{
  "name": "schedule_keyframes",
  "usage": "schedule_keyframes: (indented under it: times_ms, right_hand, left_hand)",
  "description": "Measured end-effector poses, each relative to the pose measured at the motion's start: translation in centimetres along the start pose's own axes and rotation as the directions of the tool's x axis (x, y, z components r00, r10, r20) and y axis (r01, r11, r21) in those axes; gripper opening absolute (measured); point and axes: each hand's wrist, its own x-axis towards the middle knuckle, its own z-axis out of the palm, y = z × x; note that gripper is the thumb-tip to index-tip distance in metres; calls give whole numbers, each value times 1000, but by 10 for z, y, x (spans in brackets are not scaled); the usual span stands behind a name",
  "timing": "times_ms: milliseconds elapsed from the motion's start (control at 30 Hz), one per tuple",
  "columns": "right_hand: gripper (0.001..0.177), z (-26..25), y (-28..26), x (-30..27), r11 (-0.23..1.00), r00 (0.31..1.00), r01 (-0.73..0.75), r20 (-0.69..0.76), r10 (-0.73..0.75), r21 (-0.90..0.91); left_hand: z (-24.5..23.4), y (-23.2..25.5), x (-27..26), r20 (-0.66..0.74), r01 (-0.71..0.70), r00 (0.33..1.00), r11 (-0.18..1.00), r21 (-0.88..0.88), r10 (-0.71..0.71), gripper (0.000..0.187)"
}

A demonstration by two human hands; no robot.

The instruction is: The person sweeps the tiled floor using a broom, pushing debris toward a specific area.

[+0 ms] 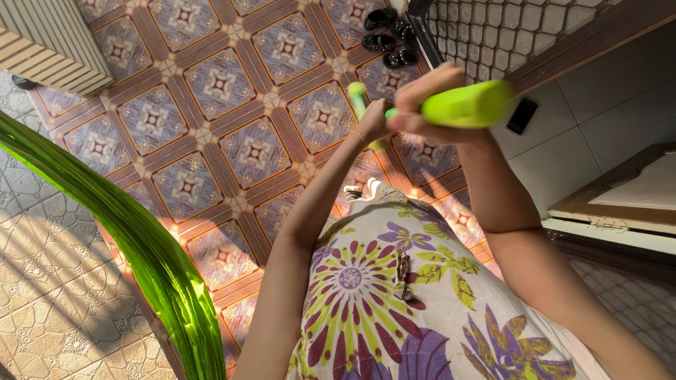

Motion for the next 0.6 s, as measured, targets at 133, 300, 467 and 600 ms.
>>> schedule_keyframes:
  times_ms: [133,300,467,600]
  right_hand:
    - [34,27,27,11,992,984,96,159,-81,-88]
    - [33,17,61,-9,998,995,59,85,-61,16]
    - [35,-15,91,-39,898,986,133,-146,-77,420]
    - [33,1,153,-51,826,983,72,-181,37,560]
  left_hand:
    - [21,-18,-16,27,167,978,694,-700,-207,50]
    - [12,-2,-20,125,286,951,653,-701,-282,42]
    - [-13,-4,-37,120,293,949,956,11,-292,28]
    - [-33,-46,-77,106,388,909,912,136,-403,25]
